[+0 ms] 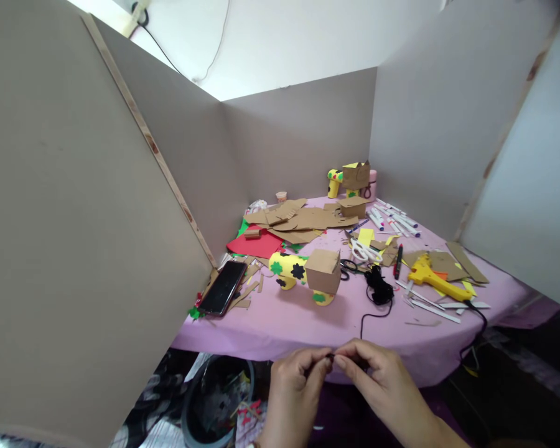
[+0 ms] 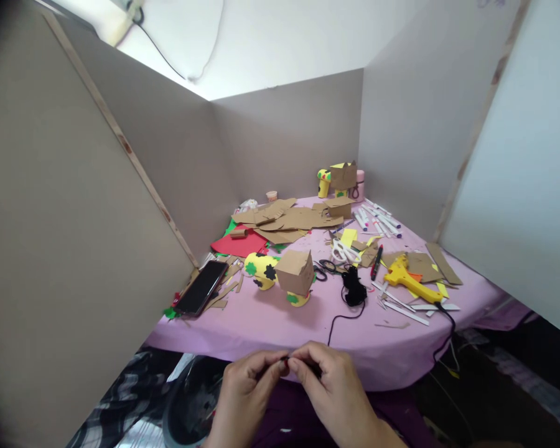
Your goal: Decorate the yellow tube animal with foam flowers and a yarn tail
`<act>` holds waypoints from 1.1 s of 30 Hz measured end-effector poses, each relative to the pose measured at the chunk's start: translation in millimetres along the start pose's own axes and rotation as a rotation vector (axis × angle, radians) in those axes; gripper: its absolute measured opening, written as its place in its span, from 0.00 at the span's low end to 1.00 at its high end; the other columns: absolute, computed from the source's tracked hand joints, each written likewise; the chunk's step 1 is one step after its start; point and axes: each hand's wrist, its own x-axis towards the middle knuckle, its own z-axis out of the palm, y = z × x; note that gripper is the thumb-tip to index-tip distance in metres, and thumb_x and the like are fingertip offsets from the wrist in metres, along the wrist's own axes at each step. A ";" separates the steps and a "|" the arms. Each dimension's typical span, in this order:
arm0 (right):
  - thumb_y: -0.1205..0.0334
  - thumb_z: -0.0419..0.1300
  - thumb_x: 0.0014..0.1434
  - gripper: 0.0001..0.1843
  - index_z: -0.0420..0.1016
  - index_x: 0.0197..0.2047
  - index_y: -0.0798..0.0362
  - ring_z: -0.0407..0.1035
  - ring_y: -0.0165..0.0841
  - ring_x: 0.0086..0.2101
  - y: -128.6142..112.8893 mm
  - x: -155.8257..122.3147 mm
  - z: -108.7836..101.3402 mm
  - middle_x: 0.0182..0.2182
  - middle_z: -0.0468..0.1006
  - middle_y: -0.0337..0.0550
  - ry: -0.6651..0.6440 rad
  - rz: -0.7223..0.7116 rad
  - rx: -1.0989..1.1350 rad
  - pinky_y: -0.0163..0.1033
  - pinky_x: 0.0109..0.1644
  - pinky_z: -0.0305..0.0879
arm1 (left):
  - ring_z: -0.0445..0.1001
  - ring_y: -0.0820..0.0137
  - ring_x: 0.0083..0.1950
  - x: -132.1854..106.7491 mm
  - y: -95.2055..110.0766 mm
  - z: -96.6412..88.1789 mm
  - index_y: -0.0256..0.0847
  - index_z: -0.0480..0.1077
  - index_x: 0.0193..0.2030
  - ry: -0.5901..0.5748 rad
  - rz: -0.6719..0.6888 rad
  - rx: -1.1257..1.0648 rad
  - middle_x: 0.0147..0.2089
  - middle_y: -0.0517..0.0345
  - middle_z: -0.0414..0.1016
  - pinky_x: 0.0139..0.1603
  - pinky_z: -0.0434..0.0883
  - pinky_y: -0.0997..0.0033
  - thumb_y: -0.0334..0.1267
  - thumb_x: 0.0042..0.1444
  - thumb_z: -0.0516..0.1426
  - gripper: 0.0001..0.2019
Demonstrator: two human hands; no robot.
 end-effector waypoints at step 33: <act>0.47 0.52 0.60 0.17 0.72 0.38 0.51 0.66 0.34 0.37 -5.9 2.5 4.2 0.34 0.73 0.42 0.016 0.096 0.293 0.35 0.41 0.60 | 0.64 0.55 0.59 1.3 -3.1 10.6 0.39 0.76 0.24 0.031 -0.415 -0.889 0.53 0.46 0.74 0.63 0.51 0.57 0.44 0.41 0.66 0.10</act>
